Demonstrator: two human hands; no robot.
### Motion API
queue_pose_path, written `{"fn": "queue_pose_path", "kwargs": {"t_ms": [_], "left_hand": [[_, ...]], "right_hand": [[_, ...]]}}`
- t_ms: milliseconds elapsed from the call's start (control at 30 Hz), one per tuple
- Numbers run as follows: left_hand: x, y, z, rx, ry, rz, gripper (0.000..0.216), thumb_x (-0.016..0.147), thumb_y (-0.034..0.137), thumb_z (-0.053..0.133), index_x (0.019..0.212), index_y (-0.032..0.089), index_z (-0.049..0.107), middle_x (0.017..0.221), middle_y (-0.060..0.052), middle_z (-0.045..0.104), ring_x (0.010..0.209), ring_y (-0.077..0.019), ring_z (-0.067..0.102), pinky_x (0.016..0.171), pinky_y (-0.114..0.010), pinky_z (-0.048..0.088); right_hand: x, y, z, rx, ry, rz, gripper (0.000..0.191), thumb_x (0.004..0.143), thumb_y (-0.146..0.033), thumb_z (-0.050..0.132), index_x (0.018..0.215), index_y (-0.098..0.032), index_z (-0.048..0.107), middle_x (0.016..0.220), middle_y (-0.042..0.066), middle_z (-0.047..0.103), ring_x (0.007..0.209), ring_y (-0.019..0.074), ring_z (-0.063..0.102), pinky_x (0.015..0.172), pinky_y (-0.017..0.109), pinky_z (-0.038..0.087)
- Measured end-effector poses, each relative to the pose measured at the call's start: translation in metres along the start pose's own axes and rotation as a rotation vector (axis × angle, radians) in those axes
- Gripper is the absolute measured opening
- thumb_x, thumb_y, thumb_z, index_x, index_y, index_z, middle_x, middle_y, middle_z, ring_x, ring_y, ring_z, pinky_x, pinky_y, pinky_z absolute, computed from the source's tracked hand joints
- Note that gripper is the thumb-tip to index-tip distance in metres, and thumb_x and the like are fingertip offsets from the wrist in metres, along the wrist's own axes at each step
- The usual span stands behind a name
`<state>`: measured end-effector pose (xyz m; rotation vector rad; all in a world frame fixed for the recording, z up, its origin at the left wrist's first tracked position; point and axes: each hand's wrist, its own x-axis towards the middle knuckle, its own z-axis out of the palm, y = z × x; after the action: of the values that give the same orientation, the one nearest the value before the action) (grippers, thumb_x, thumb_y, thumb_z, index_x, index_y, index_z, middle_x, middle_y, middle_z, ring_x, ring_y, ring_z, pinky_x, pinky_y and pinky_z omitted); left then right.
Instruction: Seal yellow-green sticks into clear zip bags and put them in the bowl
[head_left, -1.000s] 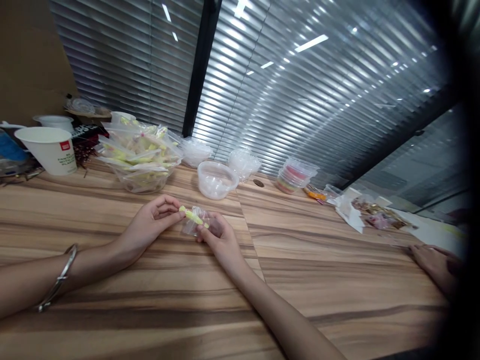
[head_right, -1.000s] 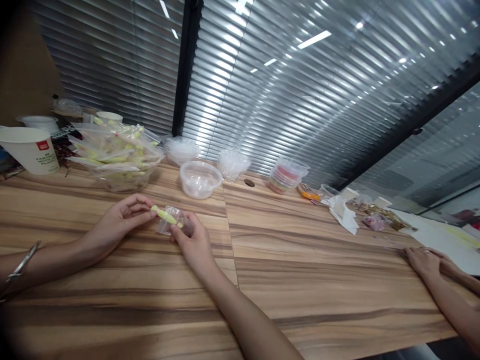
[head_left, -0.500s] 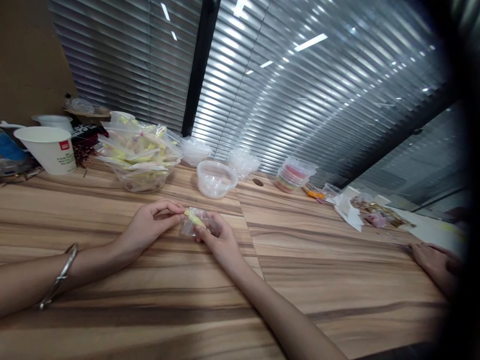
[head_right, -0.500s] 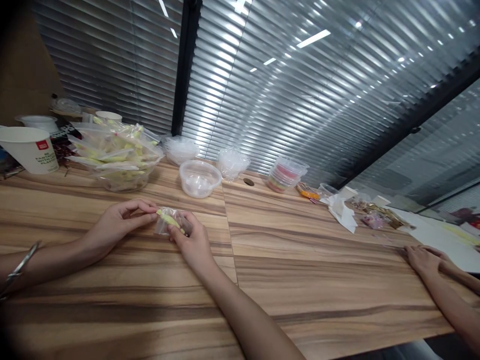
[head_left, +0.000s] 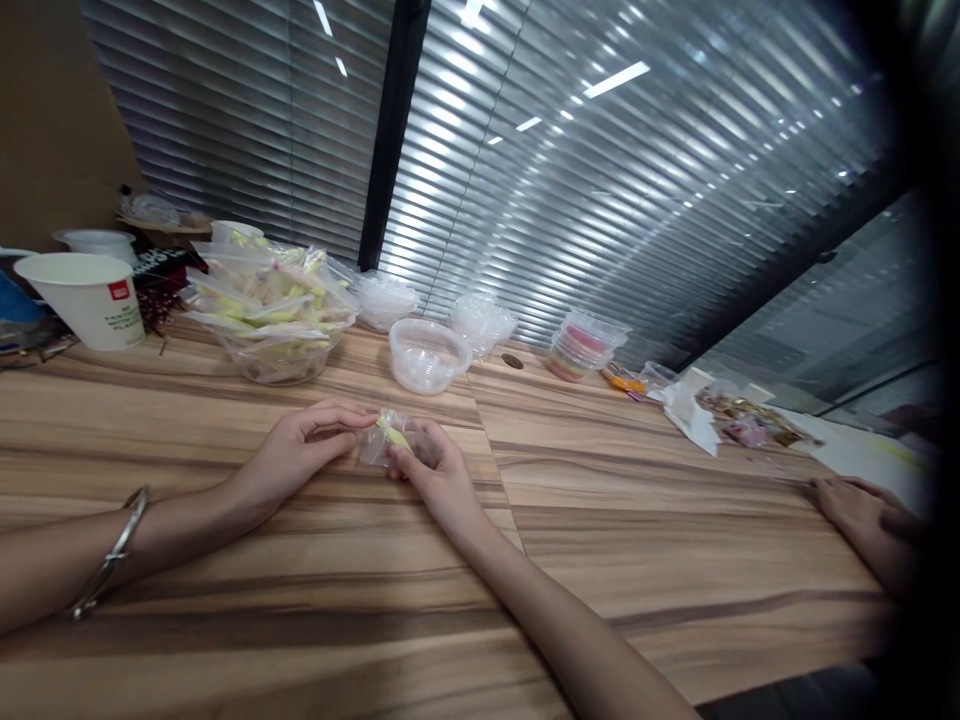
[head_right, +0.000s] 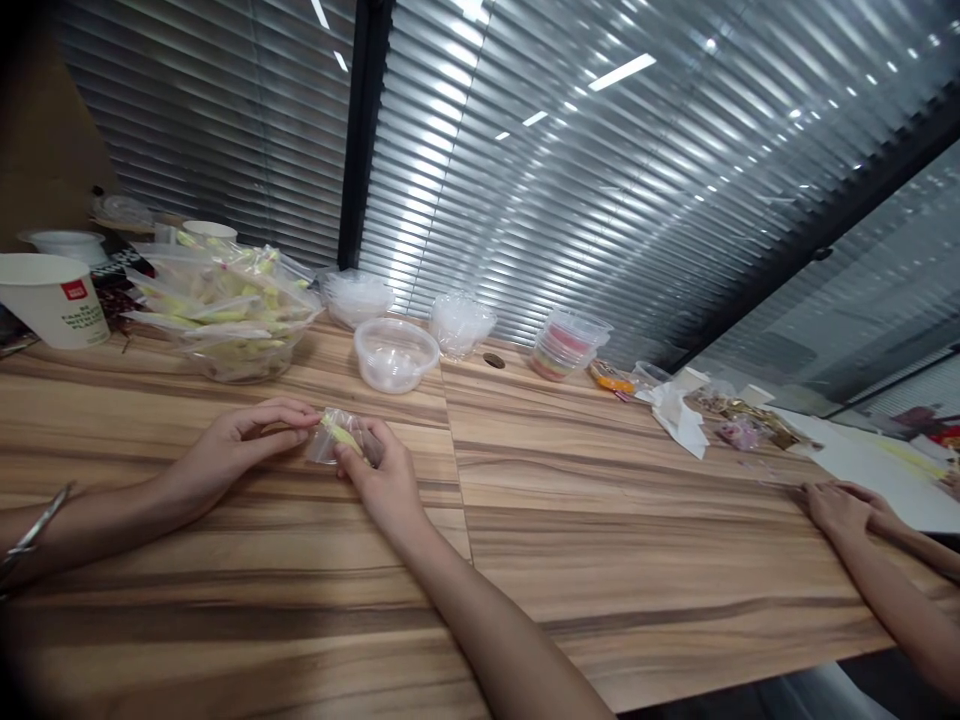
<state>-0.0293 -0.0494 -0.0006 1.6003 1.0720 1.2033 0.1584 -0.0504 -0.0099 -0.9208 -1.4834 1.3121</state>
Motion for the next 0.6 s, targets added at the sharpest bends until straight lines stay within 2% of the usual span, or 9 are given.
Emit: {"fn": "queue_pose_path", "kwargs": {"t_ms": [300,600], "left_hand": [[-0.0034,0.0084,-0.0012,0.157,-0.110,0.081,0.028,0.082,0.032,0.057,0.107,0.025,0.067,0.115,-0.003,0.062,0.111,-0.0208,0.053,0.100,-0.033,0.038],[-0.0020,0.0076,0.0039,0.077,-0.184,0.041,0.035,0.081,0.035,0.059,0.115,0.027,0.061,0.125,-0.001,0.057,0.120,-0.0201,0.048,0.103,-0.031,0.037]], "right_hand": [[0.0004,0.0020,-0.0004,0.087,0.010,0.014,0.027,0.076,-0.033,0.064,0.098,-0.019,0.055,0.073,-0.001,0.060,0.059,0.0104,0.054,0.059,0.023,0.042],[0.0024,-0.0011,-0.0011,0.160,-0.021,0.053,0.031,0.074,-0.034,0.066,0.100,-0.019,0.056,0.072,0.000,0.062,0.055,0.0098,0.055,0.052,0.022,0.043]]}}
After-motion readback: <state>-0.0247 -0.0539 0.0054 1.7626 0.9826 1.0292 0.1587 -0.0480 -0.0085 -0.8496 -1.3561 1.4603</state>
